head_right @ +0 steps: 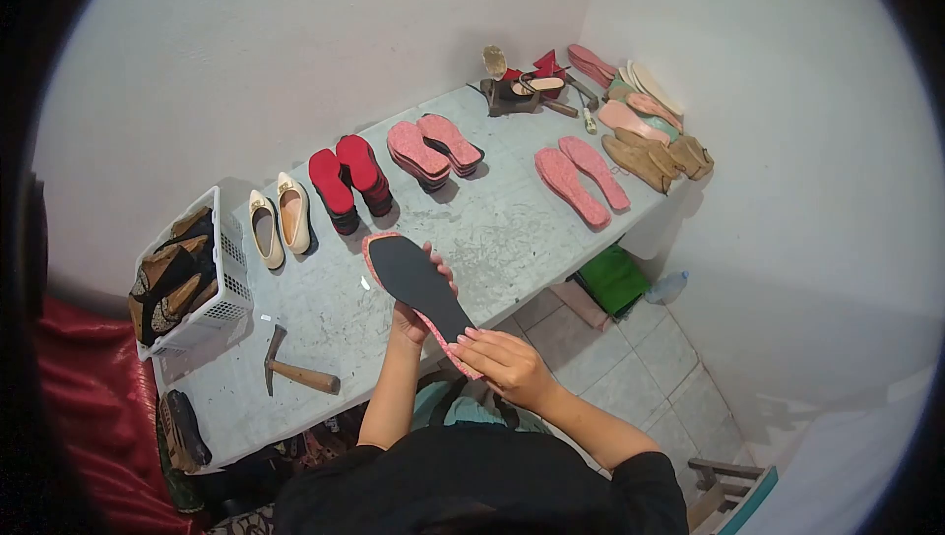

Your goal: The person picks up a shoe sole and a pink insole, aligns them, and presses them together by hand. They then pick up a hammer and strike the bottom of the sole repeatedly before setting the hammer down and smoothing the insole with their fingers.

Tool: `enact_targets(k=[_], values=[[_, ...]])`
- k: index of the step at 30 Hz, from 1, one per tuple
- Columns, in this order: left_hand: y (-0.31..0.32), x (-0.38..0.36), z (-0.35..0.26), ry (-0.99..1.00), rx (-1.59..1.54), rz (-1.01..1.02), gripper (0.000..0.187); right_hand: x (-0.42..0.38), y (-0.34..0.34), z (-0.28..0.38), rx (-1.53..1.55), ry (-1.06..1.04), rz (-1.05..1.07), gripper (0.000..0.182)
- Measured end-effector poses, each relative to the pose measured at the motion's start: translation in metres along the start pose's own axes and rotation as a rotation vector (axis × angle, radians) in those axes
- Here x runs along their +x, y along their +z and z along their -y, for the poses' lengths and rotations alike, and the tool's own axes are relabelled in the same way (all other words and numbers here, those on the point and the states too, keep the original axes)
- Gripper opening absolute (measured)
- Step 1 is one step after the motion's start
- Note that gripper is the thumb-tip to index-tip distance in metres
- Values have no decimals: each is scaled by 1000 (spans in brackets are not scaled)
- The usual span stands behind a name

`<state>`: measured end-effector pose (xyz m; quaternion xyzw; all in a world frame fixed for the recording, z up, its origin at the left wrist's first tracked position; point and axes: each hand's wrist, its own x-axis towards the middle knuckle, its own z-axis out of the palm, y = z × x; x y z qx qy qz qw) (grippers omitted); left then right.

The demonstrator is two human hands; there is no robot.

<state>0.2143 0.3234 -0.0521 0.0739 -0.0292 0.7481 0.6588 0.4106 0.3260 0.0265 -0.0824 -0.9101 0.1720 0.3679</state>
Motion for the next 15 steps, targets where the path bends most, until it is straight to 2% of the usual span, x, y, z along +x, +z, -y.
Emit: enact_targets(k=[2,3,5,6,7,9,10,11,13,15], values=[[-17,8,0,13,-11,126,51,0,-3,-13,137,91,3,37],[-22,12,-4,21,-3,123,51,2,-4,-19,206,138,4,38],[-31,18,-17,145,105,44,40,9,-3,-33,242,158,-33,36],[-28,23,-27,170,225,-52,32,13,-4,-38,314,367,-54,34],[-25,28,-35,174,229,-56,32,16,-3,-43,382,576,-73,32],[-10,42,-48,250,552,-350,28,24,11,-66,398,637,-146,25],[7,52,-51,273,612,-436,27,26,20,-79,635,816,-207,23],[13,65,-55,279,609,-437,27,30,25,-90,872,992,-267,22],[23,90,-64,301,801,-538,27,46,26,-104,899,1043,-240,21],[26,116,-77,329,845,-566,29,60,32,-129,952,1079,-163,22]])
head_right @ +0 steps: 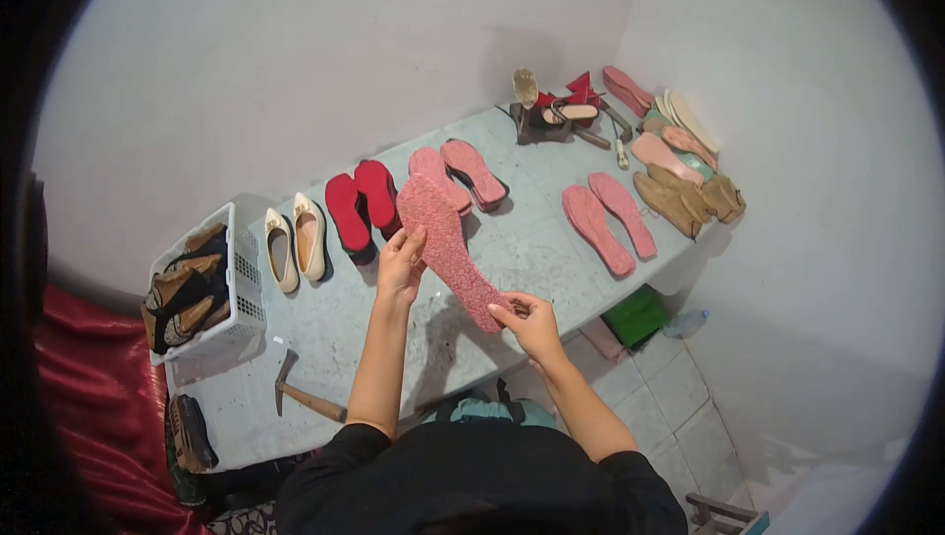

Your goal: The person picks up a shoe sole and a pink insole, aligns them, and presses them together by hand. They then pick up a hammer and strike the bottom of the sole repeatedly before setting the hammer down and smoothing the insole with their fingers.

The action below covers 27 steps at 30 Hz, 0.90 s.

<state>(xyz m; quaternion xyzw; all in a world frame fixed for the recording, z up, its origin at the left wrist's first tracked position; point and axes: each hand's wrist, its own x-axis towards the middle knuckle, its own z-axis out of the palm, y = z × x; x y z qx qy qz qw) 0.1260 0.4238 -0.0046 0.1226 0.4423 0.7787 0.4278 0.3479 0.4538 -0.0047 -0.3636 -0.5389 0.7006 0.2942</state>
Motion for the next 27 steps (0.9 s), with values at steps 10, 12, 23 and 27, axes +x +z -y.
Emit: enact_targets(k=[10,12,23,27], values=[[6,160,-9,141,554,-214,24,176,10,-21,-148,0,22,25],[-6,196,7,179,695,-330,26,215,11,-40,-201,-53,-19,32],[-68,329,70,-285,719,-681,44,314,7,-61,-689,-261,-12,36],[-46,317,55,-383,738,-700,44,318,10,-67,-706,-237,58,36]])
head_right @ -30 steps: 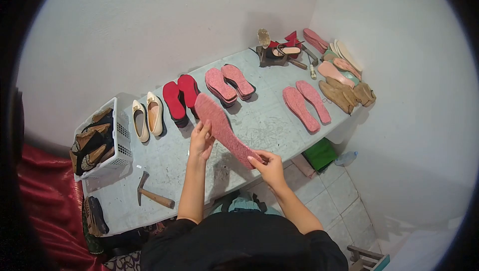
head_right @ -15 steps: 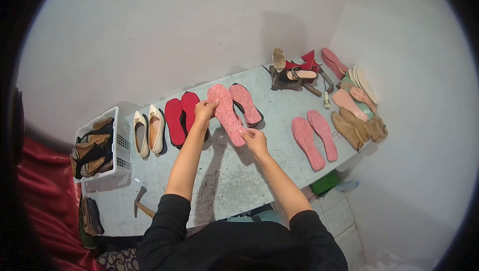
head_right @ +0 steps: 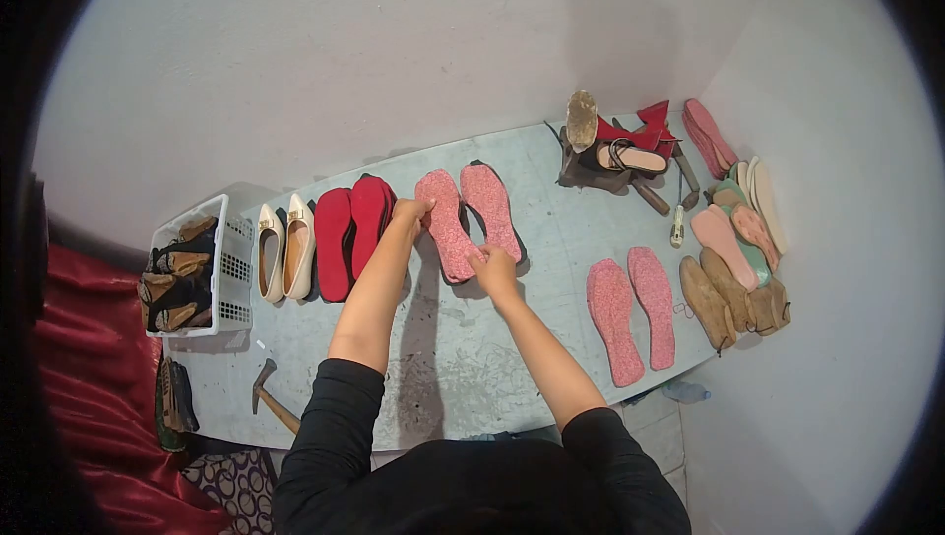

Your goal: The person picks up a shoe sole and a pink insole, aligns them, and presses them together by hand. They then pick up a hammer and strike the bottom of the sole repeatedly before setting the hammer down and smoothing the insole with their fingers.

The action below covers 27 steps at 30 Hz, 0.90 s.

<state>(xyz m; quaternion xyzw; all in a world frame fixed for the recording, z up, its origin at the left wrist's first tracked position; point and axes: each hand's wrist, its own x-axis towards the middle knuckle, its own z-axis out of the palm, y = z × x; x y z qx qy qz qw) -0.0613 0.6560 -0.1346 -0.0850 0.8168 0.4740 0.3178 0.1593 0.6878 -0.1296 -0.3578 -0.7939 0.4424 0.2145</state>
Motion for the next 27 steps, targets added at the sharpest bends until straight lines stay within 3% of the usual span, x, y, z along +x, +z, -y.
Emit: enact_targets(k=[2,8,10,12,16,19,22,25,27], values=[[10,29,9,28,-8,-29,43,2,4,0,-1,-23,13,37],[3,13,3,151,108,-63,43,4,2,19,4,47,64,38],[1,2,-4,180,153,-48,43,5,5,17,-87,-98,37,36],[1,-7,-7,313,522,-167,47,5,5,20,-158,-69,68,37],[7,-12,-7,452,680,-203,53,8,1,35,-455,13,202,43],[13,-22,-5,497,696,-275,49,10,1,40,-627,18,234,44],[18,-48,-9,484,428,-417,32,8,6,42,-699,34,220,44],[23,-53,-5,543,593,-475,21,2,18,41,-760,2,97,45],[24,-47,3,829,912,-601,20,-4,18,36,-717,-1,41,46]])
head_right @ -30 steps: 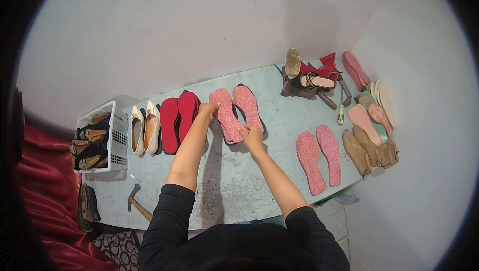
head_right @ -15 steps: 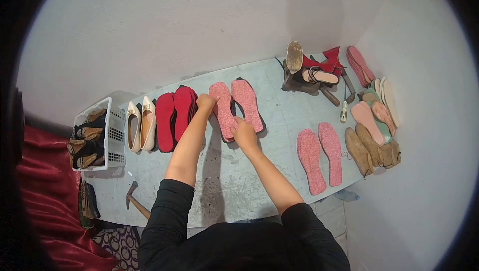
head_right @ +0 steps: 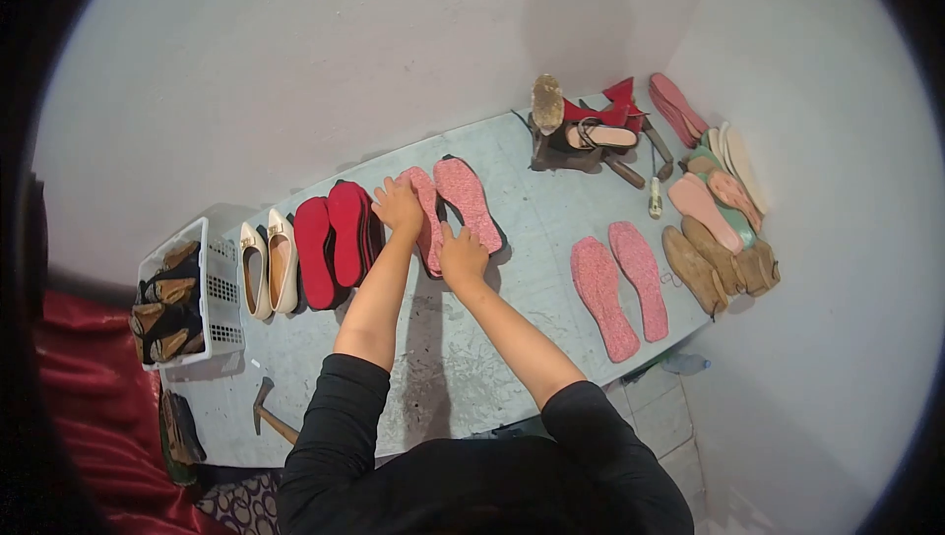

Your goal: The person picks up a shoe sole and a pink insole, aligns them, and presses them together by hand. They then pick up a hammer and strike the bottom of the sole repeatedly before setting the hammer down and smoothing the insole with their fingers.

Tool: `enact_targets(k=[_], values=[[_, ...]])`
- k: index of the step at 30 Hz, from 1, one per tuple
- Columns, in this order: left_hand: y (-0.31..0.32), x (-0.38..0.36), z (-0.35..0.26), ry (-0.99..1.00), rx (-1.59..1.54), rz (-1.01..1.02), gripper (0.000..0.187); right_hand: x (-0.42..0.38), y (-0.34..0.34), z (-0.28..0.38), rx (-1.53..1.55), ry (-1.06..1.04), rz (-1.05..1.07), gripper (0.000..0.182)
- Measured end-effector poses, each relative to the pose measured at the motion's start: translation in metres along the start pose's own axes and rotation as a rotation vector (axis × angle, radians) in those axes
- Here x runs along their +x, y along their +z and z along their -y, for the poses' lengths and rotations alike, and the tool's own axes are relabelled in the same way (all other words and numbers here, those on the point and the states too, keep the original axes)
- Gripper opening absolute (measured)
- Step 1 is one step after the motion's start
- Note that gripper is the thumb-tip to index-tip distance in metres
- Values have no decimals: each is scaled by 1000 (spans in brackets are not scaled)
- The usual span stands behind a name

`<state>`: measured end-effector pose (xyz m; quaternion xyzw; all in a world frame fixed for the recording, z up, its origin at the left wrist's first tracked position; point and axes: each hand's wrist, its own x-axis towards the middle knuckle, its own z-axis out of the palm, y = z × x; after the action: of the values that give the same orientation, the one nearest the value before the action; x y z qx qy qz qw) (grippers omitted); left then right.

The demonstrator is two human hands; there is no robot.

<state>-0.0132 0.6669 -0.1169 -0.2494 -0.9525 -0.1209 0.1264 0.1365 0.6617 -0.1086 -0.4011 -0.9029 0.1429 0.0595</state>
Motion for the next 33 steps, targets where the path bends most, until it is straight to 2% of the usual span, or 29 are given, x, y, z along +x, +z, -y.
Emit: enact_targets(k=[2,4,6,8,9,11,15,17,19,20,22,25,28,30,33], values=[[2,3,-1,5,-38,41,19,-11,-1,-6,119,-137,-186,49],[-14,-4,-2,-28,6,290,24,-40,-17,-14,199,-141,-203,51],[-31,-22,-5,-4,-76,263,30,-76,-27,-29,520,-130,-219,49],[-52,-35,-9,-1,-239,186,44,-120,-26,-48,651,-26,-244,45],[-62,-52,-11,45,-309,85,46,-144,-26,-58,697,39,-266,44],[-93,-98,-12,148,-505,70,44,-192,-21,-80,658,189,-284,43],[-102,-215,7,414,-829,136,39,-271,-7,-132,617,459,-349,44],[-95,-272,22,421,-871,352,38,-288,-7,-165,551,499,-422,43],[-98,-313,32,422,-933,503,37,-292,-21,-196,479,547,-480,42],[-98,-328,36,414,-934,500,37,-285,-31,-212,470,567,-467,42],[-96,-349,41,484,-888,567,36,-261,-38,-248,351,456,-625,44],[-101,-354,33,474,-833,516,34,-220,-51,-291,202,402,-646,51],[-108,-355,14,426,-774,464,33,-185,-56,-321,70,378,-515,61],[-112,-357,0,362,-791,389,33,-172,-55,-333,-69,378,-334,68],[-116,-369,-28,281,-812,326,30,-170,-53,-344,-16,366,-219,67]])
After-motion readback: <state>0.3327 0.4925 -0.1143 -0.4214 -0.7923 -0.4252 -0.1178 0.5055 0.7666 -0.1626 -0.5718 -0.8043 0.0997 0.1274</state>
